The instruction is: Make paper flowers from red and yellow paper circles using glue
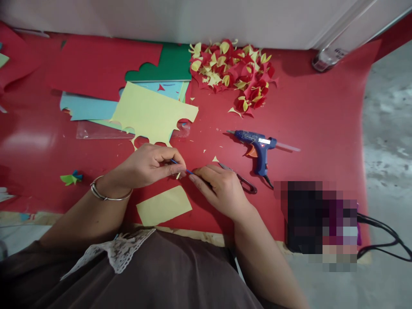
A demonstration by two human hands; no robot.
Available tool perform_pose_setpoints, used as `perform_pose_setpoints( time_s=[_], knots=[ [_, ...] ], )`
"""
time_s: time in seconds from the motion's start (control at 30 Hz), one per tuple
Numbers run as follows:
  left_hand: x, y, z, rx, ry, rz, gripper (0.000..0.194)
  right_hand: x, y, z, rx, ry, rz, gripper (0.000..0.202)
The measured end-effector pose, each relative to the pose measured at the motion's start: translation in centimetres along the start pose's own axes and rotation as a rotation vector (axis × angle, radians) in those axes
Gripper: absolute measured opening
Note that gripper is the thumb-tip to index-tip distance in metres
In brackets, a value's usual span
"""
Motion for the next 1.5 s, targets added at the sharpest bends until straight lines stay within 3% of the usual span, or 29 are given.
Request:
perform_pose_setpoints(
  time_s=[0.13, 0.47, 0.7, 1.0, 1.17, 1.3, 1.5],
  knots=[
    [0.1, 0.1, -0.2, 0.028, 0.025, -0.021, 0.025, 0.3, 0.0, -0.3, -0.007, -0.053, 0.051, 0.024],
    [-1.7, -0.4, 0.3, 0.098, 0.397, -0.059, 0.029, 1.4, 0.4, -1.4, 0.059, -0.105, 0.200, 0.024],
    [-2.2, -0.9, 0.4, 0.057, 0.548, 0.026, 0.022, 2.1, 0.5, -1.2, 0.066, -0.132, 0.216, 0.025],
    [-1.1, -0.6, 0.4, 0.065, 0.466, 0.133, 0.010, 1.1, 0.3, -1.3, 0.081, -0.060, 0.145, 0.022],
    [-1.2, -1.2, 0.6, 0.046, 0.429, 0.276, 0.021, 0.8, 0.3, -1.3, 0.060, -0.020, 0.128, 0.021],
    [-1.2, -1.2, 0.8, 0.018, 0.395, 0.290, 0.030, 0.8, 0.3, -1.3, 0.068, -0.014, 0.108, 0.021],
    [-0.7, -0.7, 0.6, 0.056, 0.375, 0.309, 0.029, 0.5, 0.3, -1.3, 0.094, -0.012, 0.075, 0.021]
  ],
)
Point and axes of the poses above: each hand's wrist, its own y-axis away from the middle knuckle, its own z-axis out of the palm, x = y × z, the point moved 5 cm from there along -y, towards the middle knuckle, and after that the axes turned 6 degrees about -x, right-handed, at the moved point
